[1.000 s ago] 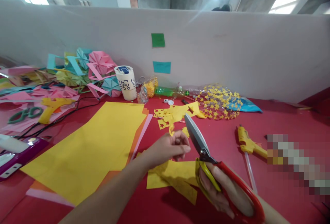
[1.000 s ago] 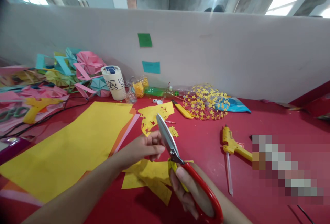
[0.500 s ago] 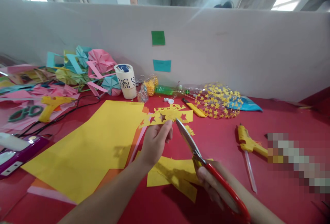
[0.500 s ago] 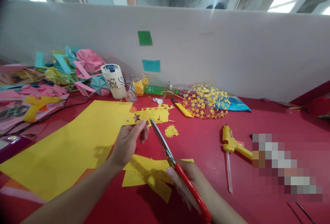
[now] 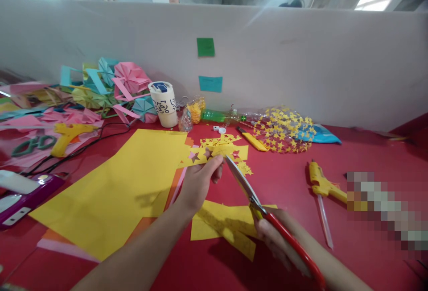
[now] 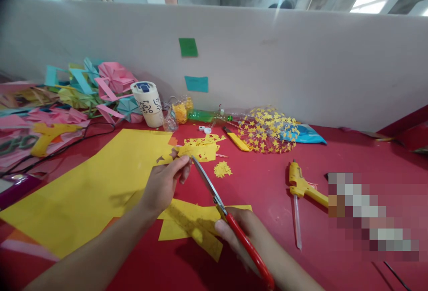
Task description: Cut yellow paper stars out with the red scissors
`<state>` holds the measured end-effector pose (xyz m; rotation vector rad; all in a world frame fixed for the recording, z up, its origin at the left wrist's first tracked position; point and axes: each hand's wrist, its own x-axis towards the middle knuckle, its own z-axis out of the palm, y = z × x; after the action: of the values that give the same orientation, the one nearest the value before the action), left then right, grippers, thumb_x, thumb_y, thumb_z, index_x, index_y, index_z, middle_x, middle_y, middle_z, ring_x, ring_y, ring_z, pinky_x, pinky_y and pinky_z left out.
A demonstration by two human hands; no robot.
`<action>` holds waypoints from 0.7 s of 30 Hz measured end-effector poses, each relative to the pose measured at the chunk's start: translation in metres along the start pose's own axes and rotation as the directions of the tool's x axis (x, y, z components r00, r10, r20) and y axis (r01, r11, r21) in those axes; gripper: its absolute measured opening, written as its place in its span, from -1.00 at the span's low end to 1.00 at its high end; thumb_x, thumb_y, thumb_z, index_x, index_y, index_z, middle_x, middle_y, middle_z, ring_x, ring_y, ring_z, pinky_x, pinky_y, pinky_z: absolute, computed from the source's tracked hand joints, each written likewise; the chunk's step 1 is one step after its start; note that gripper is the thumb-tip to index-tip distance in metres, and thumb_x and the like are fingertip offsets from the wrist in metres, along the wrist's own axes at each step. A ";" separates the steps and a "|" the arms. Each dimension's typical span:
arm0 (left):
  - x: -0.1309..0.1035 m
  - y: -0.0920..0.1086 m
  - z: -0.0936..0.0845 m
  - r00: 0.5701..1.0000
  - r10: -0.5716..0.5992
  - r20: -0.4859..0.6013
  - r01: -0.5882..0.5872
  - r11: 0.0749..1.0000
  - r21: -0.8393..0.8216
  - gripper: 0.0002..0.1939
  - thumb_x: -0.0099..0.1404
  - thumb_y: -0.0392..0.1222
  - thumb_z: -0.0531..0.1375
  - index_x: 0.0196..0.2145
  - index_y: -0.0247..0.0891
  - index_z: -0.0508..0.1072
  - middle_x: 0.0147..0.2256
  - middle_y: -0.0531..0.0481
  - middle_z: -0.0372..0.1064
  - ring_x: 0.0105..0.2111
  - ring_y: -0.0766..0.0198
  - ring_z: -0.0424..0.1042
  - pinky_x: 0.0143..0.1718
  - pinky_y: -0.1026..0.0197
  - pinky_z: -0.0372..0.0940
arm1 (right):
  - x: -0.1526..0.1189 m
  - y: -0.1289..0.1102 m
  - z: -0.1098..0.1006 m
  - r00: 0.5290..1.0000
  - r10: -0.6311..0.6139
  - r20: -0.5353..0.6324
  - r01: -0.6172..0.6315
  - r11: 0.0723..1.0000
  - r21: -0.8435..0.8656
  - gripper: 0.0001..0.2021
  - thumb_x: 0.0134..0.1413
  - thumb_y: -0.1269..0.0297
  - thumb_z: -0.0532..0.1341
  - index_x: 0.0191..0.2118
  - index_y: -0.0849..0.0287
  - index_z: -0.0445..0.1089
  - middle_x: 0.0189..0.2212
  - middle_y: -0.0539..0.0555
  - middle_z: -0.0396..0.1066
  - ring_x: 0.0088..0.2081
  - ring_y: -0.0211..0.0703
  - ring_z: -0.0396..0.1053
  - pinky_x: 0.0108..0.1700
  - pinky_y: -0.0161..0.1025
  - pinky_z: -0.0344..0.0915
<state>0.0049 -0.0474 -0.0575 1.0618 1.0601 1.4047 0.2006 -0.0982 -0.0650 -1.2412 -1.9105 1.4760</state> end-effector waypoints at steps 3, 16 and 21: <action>0.000 -0.002 0.001 1.000 -0.009 0.011 0.009 0.999 -0.047 -0.70 0.19 -0.13 0.14 -0.65 -0.27 0.33 -0.63 0.09 0.20 -0.57 0.38 0.17 -0.49 0.29 0.11 | -0.001 0.000 0.001 0.999 -0.036 0.010 0.036 0.999 0.005 -0.48 0.10 -0.24 -0.07 -0.53 0.15 0.10 -0.63 -0.07 0.05 -0.58 -0.33 0.01 -0.57 -0.38 0.00; -0.001 -0.005 0.000 1.000 -0.025 0.007 0.025 0.999 -0.039 -0.69 0.19 -0.12 0.14 -0.66 -0.27 0.34 -0.64 0.09 0.18 -0.57 0.38 0.16 -0.49 0.29 0.10 | 0.000 0.002 0.002 0.997 0.073 -0.011 -0.072 0.997 0.040 -0.50 0.07 -0.23 -0.03 -0.56 0.14 0.07 -0.66 -0.10 0.03 -0.62 -0.37 -0.02 -0.61 -0.39 -0.10; 0.000 -0.006 0.000 1.000 -0.017 0.026 0.018 0.999 -0.051 -0.67 0.21 -0.13 0.13 -0.67 -0.27 0.31 -0.64 0.09 0.16 -0.56 0.38 0.16 -0.48 0.29 0.09 | 0.000 0.002 0.001 0.997 0.071 -0.016 -0.070 0.997 0.033 -0.54 0.08 -0.18 -0.01 -0.54 0.15 0.11 -0.69 -0.09 0.06 -0.59 -0.32 0.11 -0.56 -0.40 0.05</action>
<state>0.0063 -0.0474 -0.0629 1.0287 1.0076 1.3933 0.2002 -0.0987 -0.0674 -1.3148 -1.8419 1.5200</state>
